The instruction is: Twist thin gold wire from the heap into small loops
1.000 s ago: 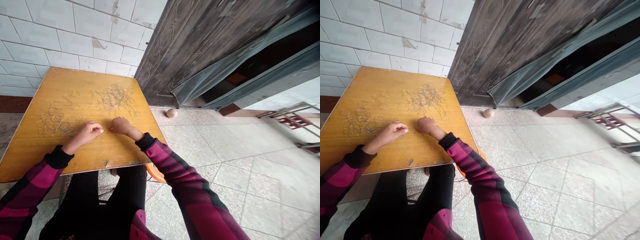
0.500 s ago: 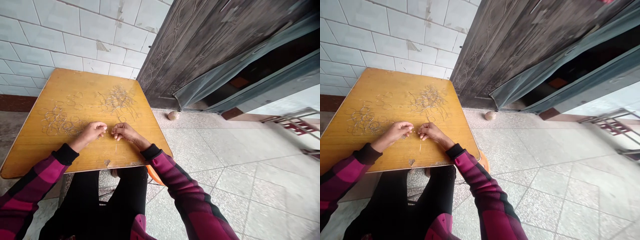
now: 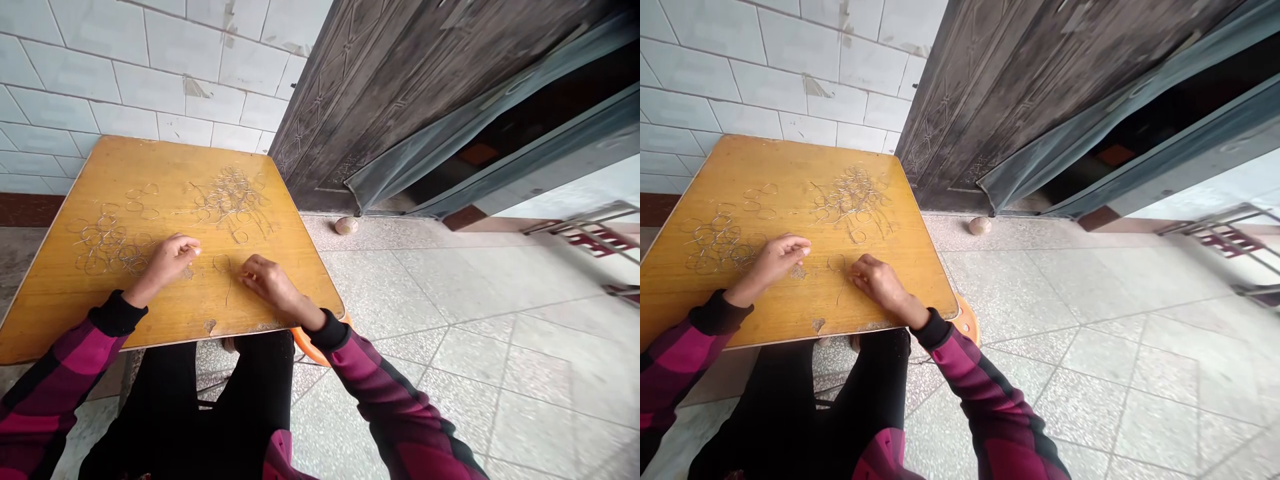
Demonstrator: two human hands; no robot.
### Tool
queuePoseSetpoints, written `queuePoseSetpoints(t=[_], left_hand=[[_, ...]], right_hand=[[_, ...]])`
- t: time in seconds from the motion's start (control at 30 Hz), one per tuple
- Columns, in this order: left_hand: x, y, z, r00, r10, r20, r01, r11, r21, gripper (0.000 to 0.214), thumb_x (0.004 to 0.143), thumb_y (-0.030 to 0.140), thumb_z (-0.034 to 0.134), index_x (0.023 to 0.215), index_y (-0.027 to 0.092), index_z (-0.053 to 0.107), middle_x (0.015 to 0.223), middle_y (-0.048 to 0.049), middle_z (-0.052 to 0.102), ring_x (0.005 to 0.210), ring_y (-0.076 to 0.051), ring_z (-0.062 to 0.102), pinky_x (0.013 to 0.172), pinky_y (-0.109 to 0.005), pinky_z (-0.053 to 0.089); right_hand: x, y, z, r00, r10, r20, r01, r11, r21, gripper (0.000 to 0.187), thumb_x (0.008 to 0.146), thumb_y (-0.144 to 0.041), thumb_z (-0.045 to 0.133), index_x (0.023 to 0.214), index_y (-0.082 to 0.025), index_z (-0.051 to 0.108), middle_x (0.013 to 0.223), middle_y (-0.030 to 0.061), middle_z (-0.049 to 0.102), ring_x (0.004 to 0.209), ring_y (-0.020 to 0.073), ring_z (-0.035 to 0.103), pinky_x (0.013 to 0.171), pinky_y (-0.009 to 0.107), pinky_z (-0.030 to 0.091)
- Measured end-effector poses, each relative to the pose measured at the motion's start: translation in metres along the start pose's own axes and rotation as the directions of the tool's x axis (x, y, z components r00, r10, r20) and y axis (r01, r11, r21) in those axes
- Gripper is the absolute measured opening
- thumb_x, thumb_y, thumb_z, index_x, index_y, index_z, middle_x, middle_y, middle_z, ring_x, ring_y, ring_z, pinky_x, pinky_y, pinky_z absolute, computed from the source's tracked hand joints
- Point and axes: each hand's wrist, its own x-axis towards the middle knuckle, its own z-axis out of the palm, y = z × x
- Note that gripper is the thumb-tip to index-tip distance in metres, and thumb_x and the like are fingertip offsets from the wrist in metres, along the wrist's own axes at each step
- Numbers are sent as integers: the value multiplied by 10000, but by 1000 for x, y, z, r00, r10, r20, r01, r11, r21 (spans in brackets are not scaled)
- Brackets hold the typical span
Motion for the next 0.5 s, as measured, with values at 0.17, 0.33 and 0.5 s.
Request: queuePoseSetpoints(t=[0.17,0.33,0.5], left_hand=[[1,5,-13,992,-41,-117,35,998,-46,320,751,428,612,918,165,686,906,-67,686,745,-171,622,646,-286,518],[2,2,-16,990,-32,-140,31,999,-9,298,753,414,615,893,164,695,897,-68,687,727,-171,625,644,-293,509],[1,3,-23,988,-9,-157,13,1000,24,270,759,398,612,894,181,698,906,-67,681,747,-175,623,631,-289,510]], right_hand=[[-25,-29,7,969,-175,173,200,970,-138,163,940,-246,522,983,-183,666,936,80,623,793,167,594,644,263,467],[-32,-37,17,983,-120,136,153,951,-267,202,949,-286,519,873,-156,654,871,83,616,744,170,570,608,276,457],[-33,-24,22,975,-181,132,211,939,-272,245,975,-318,473,1061,-177,653,914,81,617,782,173,586,608,274,467]])
